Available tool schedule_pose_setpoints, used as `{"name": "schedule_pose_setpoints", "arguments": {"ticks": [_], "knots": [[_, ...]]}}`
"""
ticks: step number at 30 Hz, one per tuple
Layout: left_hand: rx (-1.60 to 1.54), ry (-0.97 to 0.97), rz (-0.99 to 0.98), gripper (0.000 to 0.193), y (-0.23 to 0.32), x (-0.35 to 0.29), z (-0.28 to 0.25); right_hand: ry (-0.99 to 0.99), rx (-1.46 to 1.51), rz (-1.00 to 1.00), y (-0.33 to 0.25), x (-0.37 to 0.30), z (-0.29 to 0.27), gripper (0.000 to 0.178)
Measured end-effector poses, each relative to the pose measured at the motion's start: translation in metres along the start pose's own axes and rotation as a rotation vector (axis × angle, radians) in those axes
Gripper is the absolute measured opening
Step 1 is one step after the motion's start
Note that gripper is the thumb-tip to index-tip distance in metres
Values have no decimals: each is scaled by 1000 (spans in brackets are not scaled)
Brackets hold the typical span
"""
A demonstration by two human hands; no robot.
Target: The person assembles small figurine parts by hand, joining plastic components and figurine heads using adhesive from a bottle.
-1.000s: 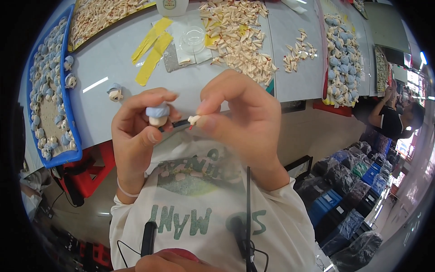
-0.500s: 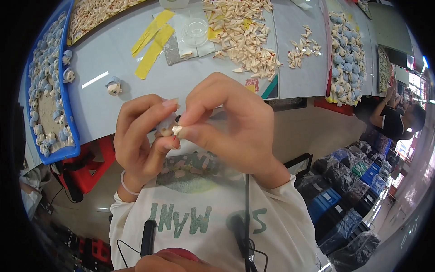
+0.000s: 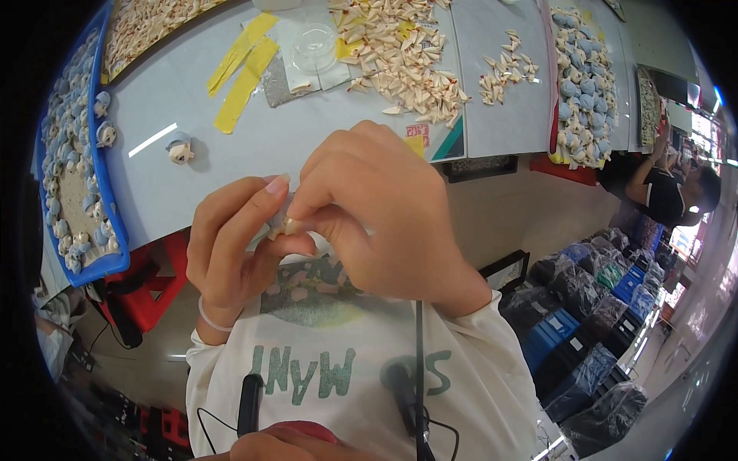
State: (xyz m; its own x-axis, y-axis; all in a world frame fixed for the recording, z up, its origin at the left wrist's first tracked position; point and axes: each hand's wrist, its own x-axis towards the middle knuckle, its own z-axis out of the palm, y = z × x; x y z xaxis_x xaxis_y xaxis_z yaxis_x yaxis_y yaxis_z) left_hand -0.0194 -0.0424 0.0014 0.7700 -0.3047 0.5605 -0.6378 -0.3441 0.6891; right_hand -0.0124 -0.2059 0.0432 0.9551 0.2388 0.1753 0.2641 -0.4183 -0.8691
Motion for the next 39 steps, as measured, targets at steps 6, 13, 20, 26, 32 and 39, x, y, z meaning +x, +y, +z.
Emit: {"name": "schedule_pose_setpoints", "arguments": {"ticks": [6,13,20,26,32,39], "knots": [[-35,-36,18,41,3,4,3,10,-131,-249,8,2,-4,15],[-27,-55,25,38,2,3,8,14,-29,-264,21,-1,-8,13],[-134,-185,-126,38,-4,17,9,28,1,-140,28,-3,-18,15],[-420,48,-353,30,-22,9,5,330,-447,165,71,-7,-101,15],[-648,114,-517,35,-29,10,1,264,-570,205,86,-13,-103,13],[-620,156,-535,33,-36,15,3,415,-550,17,89,-9,-108,13]]}}
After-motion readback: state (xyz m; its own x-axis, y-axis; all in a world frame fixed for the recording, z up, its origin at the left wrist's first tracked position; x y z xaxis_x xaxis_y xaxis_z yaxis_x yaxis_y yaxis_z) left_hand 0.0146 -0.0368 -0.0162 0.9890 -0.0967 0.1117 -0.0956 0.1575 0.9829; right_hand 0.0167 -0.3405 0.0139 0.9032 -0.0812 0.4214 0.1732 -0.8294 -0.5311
